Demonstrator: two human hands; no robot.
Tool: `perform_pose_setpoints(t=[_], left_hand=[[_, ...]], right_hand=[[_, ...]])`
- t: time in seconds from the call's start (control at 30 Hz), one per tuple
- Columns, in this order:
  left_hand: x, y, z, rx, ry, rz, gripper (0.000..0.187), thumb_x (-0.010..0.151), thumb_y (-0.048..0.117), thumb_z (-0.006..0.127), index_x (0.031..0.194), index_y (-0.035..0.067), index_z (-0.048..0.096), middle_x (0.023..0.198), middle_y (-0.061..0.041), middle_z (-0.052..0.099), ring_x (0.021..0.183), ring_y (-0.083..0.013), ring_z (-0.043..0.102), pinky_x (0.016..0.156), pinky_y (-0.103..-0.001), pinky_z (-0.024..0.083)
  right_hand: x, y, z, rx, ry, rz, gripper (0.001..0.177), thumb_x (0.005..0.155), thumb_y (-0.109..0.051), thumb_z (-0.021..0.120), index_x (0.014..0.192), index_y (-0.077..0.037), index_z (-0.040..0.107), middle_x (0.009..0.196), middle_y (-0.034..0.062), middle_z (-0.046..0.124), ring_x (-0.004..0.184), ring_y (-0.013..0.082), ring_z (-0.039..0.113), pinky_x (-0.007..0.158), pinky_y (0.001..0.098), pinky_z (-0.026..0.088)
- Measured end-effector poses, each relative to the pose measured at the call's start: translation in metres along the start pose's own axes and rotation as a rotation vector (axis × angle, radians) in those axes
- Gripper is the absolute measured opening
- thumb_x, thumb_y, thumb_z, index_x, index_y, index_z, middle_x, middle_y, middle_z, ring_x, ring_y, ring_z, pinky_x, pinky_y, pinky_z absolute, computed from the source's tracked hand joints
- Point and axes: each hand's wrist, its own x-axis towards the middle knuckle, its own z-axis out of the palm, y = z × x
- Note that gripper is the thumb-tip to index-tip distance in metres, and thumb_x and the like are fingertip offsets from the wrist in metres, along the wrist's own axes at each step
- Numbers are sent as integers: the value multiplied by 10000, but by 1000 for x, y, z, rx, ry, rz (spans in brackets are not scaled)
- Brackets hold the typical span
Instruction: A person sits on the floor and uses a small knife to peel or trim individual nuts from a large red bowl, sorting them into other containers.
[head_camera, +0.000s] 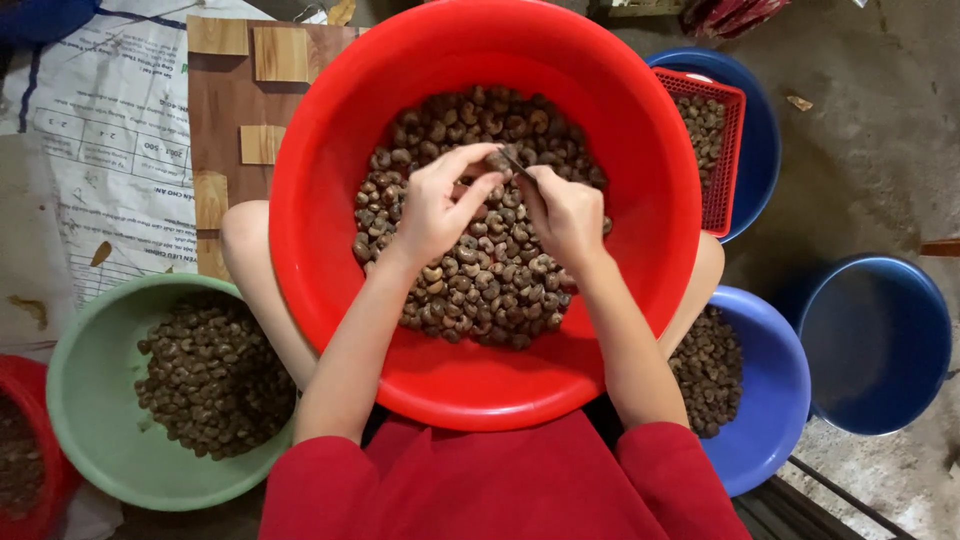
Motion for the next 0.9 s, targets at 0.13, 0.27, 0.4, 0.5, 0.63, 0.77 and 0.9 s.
perform_pose_setpoints(t=[0.13, 0.27, 0.4, 0.5, 0.63, 0.77, 0.9], left_hand=[[2, -7, -16, 76, -3, 35, 264, 1034, 69, 685, 1282, -23, 675, 1162, -234, 712, 947, -322, 748, 597, -353, 653], [1, -2, -15, 185, -12, 82, 269, 1041, 116, 683, 1279, -10, 676, 1122, -207, 728, 955, -322, 749, 600, -318, 641], [4, 8, -13, 180, -105, 112, 264, 1043, 100, 667, 1275, -25, 674, 1121, -233, 728, 977, -353, 741, 649, -355, 652], [4, 9, -11, 269, -163, 186, 261, 1030, 42, 662, 1279, -37, 664, 1127, -242, 726, 999, -393, 730, 667, -411, 653], [1, 3, 0, 223, -225, 129, 273, 1006, 64, 712, 1278, 47, 692, 1137, -156, 740, 1010, -317, 730, 686, -334, 650], [0, -13, 8, -162, -263, -266, 195, 986, 129, 712, 1160, 71, 646, 1066, -130, 763, 985, -232, 739, 678, -338, 661], [5, 3, 12, -619, -401, -483, 287, 1109, 278, 448, 1094, 65, 640, 1015, -181, 780, 890, -296, 778, 618, -388, 674]], right_hand=[[2, 6, -4, -169, -124, 106, 207, 1103, -342, 536, 1081, -141, 581, 641, 117, 662, 607, 379, 696, 532, 499, 495], [5, -7, -11, -132, -47, -1, 103, 1031, -286, 657, 1056, -187, 639, 610, 28, 652, 565, 289, 689, 552, 399, 531], [5, -1, -16, 9, -185, 184, 168, 1080, -308, 539, 1091, -146, 582, 597, 124, 620, 614, 424, 664, 568, 522, 490], [12, -14, -11, 673, -9, 397, 102, 1069, -258, 584, 1055, -163, 619, 607, 11, 597, 603, 171, 589, 586, 307, 460], [10, -7, -2, 1118, -71, 562, 96, 1034, -167, 629, 1039, -71, 631, 675, 33, 639, 504, 67, 487, 453, 215, 391], [16, -11, -9, 1353, -14, 559, 109, 1038, -106, 616, 1063, 1, 608, 599, 34, 495, 469, 77, 432, 440, 216, 352], [10, 14, 7, 1348, -32, 405, 118, 1057, -37, 550, 1137, 47, 574, 674, 66, 530, 473, 90, 512, 429, 243, 414]])
